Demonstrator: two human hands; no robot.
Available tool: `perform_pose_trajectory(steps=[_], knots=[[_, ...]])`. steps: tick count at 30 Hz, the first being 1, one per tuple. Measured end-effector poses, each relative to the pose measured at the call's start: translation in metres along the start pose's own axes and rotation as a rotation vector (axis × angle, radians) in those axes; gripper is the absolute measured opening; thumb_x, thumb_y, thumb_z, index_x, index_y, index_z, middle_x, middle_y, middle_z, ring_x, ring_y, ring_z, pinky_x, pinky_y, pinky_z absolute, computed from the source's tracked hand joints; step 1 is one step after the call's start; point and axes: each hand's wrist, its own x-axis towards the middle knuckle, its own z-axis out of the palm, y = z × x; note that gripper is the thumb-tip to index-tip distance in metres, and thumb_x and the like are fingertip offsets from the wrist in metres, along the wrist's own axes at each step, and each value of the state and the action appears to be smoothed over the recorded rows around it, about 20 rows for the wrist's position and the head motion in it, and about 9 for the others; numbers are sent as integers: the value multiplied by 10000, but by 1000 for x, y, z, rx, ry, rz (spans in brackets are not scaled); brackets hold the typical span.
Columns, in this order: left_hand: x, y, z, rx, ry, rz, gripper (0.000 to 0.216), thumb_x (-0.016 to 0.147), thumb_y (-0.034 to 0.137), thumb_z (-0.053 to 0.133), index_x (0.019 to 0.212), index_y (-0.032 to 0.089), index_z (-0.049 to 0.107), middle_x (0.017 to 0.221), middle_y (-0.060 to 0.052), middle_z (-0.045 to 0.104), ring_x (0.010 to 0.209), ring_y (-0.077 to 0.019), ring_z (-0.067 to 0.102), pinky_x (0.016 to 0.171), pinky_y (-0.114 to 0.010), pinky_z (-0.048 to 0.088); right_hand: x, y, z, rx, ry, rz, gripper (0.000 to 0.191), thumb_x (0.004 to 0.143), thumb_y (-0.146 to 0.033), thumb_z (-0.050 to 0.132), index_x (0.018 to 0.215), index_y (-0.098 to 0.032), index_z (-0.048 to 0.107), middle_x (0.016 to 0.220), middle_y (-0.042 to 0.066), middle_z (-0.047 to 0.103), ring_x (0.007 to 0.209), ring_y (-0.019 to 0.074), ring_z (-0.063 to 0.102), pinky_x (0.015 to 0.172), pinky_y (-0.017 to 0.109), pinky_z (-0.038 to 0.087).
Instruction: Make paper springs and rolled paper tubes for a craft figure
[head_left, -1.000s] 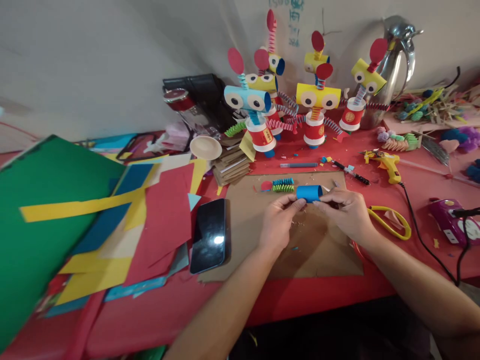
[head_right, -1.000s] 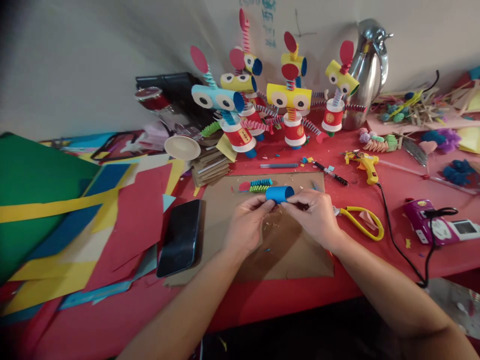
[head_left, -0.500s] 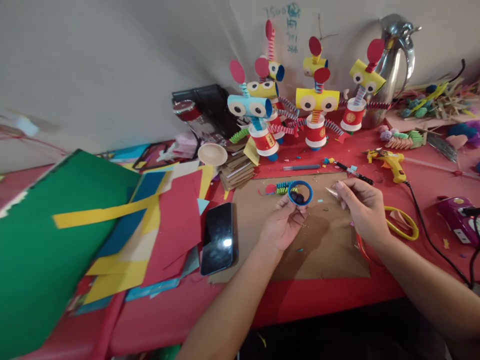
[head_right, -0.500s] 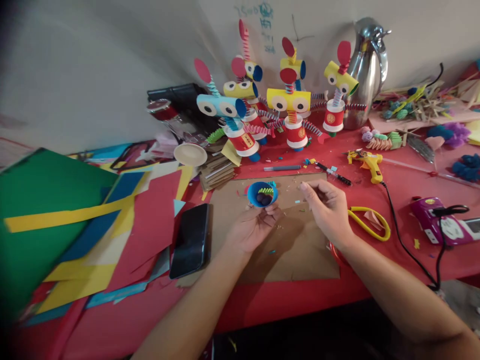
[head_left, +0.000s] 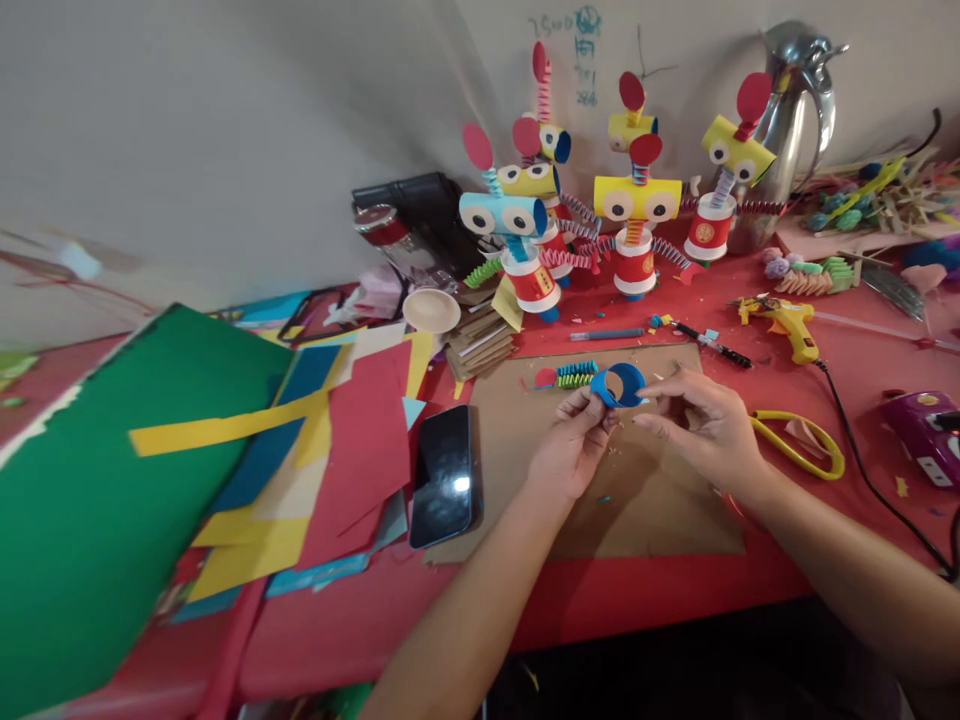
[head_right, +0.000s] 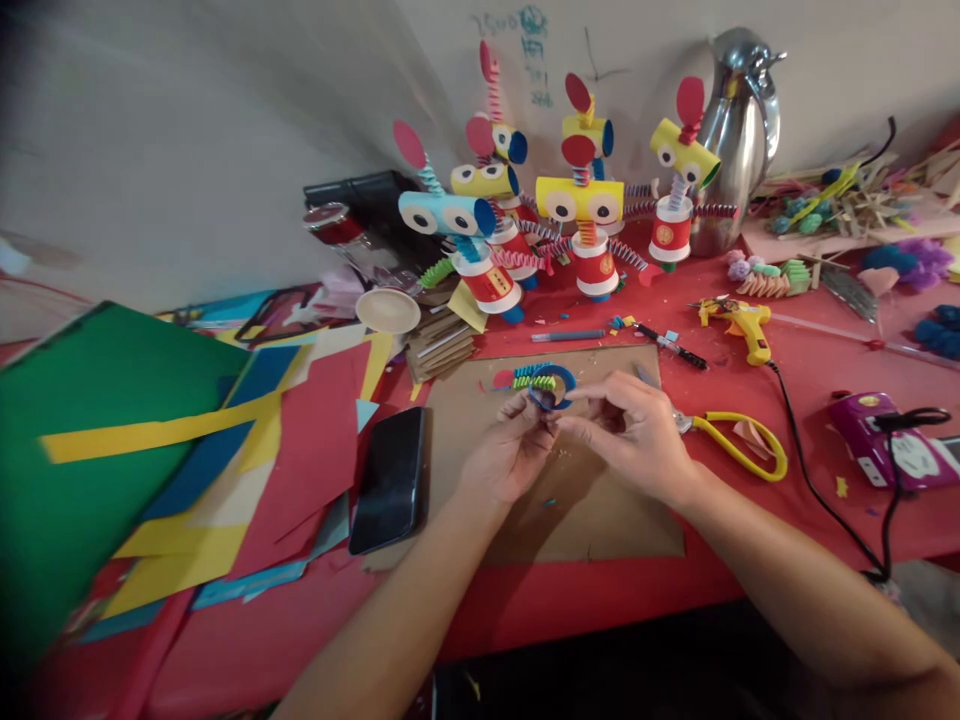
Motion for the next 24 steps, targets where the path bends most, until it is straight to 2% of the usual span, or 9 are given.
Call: perform_pose_trajectory(steps=[4, 7, 12, 19, 24], knots=[[0, -4, 2, 90, 23, 56, 258, 496, 192, 909, 541, 183, 654, 555, 48, 623, 543, -60, 545, 582, -184, 457, -2, 7, 2, -150, 13, -68, 170, 817, -405, 725, 864, -248, 770, 653, -14, 561, 565, 111, 461, 516, 259, 400], [-1, -6, 2, 132, 17, 64, 206, 578, 175, 865, 564, 186, 660, 575, 43, 633, 569, -60, 552, 622, -187, 461, -3, 11, 3, -205, 39, -97, 162, 840, -398, 703, 842, -252, 776, 675, 5, 606, 587, 121, 502, 545, 273, 427], [-2, -7, 2, 163, 16, 72, 188, 610, 169, 841, 574, 185, 657, 582, 39, 623, 579, -64, 546, 634, -197, 449, -4, 11, 4, -260, 45, -115, 153, 861, -357, 669, 821, -249, 770, 670, 13, 627, 599, 134, 530, 563, 286, 440], [-3, -9, 2, 171, 25, 90, 227, 534, 217, 878, 581, 186, 658, 582, 43, 632, 583, -74, 543, 645, -218, 442, -3, 9, 3, -320, 19, -91, 186, 875, -297, 614, 770, -229, 752, 632, 9, 604, 579, 131, 520, 556, 279, 431], [-4, -9, 4, 200, 80, 125, 225, 477, 225, 882, 581, 193, 685, 578, 42, 638, 577, -77, 528, 639, -228, 435, -2, 7, 3, -303, 22, -91, 192, 875, -255, 597, 763, -225, 749, 658, 18, 612, 597, 137, 521, 568, 284, 427]])
